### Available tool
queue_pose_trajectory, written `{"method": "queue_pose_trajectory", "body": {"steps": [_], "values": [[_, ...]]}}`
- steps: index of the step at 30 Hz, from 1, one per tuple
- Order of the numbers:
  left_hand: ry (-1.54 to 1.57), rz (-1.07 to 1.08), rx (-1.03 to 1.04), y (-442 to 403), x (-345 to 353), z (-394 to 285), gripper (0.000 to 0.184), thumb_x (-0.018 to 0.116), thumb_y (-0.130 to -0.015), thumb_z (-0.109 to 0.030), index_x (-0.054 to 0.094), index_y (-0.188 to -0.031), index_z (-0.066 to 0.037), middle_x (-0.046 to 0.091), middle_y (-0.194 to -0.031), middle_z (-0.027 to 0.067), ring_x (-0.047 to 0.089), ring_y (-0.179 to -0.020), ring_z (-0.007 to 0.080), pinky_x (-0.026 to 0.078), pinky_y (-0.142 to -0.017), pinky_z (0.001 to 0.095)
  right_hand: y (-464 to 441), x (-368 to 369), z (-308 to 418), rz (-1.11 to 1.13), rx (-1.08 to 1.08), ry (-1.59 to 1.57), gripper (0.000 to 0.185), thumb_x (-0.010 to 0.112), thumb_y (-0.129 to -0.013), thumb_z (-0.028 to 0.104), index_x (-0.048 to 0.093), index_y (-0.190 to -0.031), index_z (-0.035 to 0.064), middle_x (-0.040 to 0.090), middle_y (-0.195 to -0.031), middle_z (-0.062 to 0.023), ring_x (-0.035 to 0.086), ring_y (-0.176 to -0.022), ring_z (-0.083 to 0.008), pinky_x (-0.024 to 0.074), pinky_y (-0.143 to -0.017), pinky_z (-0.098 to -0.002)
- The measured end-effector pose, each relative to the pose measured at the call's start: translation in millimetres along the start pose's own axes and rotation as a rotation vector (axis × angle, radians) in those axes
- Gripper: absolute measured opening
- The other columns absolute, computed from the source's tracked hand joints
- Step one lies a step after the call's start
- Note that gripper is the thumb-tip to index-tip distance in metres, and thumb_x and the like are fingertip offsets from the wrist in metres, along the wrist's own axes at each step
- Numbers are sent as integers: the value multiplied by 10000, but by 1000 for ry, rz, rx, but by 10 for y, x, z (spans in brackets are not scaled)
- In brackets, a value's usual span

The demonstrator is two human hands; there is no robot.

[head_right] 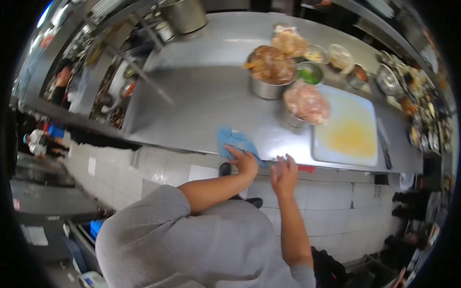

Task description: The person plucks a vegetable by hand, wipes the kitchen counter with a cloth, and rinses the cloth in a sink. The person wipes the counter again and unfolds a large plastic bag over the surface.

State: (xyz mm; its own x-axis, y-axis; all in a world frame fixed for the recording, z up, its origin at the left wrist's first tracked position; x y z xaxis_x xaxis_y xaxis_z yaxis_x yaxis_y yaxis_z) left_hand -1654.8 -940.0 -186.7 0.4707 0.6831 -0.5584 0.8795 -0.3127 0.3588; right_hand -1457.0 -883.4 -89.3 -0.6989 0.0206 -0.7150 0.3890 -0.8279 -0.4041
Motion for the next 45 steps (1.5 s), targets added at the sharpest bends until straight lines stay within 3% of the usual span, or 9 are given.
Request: {"method": "queue_pose_trajectory", "body": {"steps": [8, 10, 13, 17, 22, 25, 31, 35, 45], "values": [[-34, 590, 19, 1463, 1506, -312, 1028, 558, -957, -118, -212, -1622, -264, 141, -1541, 456, 444, -1319, 551, 382, -1105, 544, 1053, -774, -533, -68, 318, 146, 431, 713, -911, 131, 622, -1325, 47, 513, -1402, -237, 532, -1220, -409, 457, -1034, -467], [-24, 806, 248, 1684, 1893, -340, 1011, 573, -897, -52, -68, -1662, -207, 349, -1527, 345, 563, -1233, 410, 458, -1032, 466, 1275, -878, -584, -66, 345, 208, 428, 703, -920, 125, 612, -1330, 43, 509, -1401, -236, 528, -1228, -404, 449, -1049, -464], [264, 1300, 150, 1635, 1421, -906, 919, 562, -856, -19, 132, -1663, -119, 547, -1461, 229, 588, -1258, 284, 471, -1047, 414, 1881, -793, -870, -20, 461, 220, 426, 697, -933, 146, 601, -1330, 23, 537, -1347, -249, 535, -1215, -412, 448, -1045, -463], [746, 1559, 40, 532, 205, -1433, 926, 483, -777, 57, 241, -1648, -148, 456, -1532, 158, 536, -1324, 283, 460, -1113, 407, 3194, -487, -1310, 163, 811, 227, 463, 658, -977, 280, 591, -1344, 5, 546, -1362, -272, 512, -1286, -460, 434, -1082, -509], [546, 1117, 148, -2071, -1855, -1134, 900, 509, -778, -12, 267, -1632, -161, 464, -1537, 191, 579, -1301, 316, 525, -1054, 455, 4763, 185, -1493, 779, 1279, 200, 542, 612, -997, 401, 582, -1383, 22, 551, -1418, -258, 508, -1334, -425, 420, -1114, -486], [-505, 83, 930, -3070, -2798, -974, 770, 600, -858, -192, 377, -1596, -207, 309, -1640, 224, 284, -1514, 427, 324, -1189, 553, 5093, 503, -1281, 991, 1371, 72, 570, 596, -1000, 438, 579, -1395, 26, 553, -1431, -252, 511, -1343, -411, 416, -1122, -476], [-735, -138, 882, -3416, -1700, -929, 779, 663, -844, -442, 451, -1558, -212, 277, -1678, 148, 170, -1556, 434, 238, -1182, 647, 4410, 961, -1487, 848, 1220, 240, 696, 529, -996, 577, 563, -1433, 36, 586, -1446, -205, 545, -1354, -339, 410, -1148, -423], [-707, 20, 1103, -3397, -729, -1727, 773, 672, -837, -445, 470, -1546, -213, 292, -1673, 150, 172, -1559, 428, 226, -1193, 632, 2810, 464, -891, 276, 1129, 214, 561, 648, -955, 471, 652, -1325, 49, 684, -1290, -211, 646, -1200, -381, 517, -1025, -432], [-430, 707, 1678, -621, 165, -1597, 628, 752, -728, -318, 647, -1318, -130, 521, -1464, 169, 374, -1445, 427, 304, -1160, 605, 3855, 698, -552, 401, 1422, 203, 612, 628, -948, 536, 641, -1347, 73, 700, -1249, -196, 671, -1136, -386, 529, -986, -449]]}}
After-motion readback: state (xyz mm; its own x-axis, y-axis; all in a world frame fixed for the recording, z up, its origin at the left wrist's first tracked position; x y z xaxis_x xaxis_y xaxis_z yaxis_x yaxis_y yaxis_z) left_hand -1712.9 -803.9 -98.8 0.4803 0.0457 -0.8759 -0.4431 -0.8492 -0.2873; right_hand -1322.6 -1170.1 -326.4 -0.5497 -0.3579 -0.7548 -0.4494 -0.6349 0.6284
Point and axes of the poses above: each hand's wrist, its own y-axis away from the middle knuckle, its own x-axis out of the palm, z = x × y, the point moved 9 cm from there along -y, towards the middle knuckle
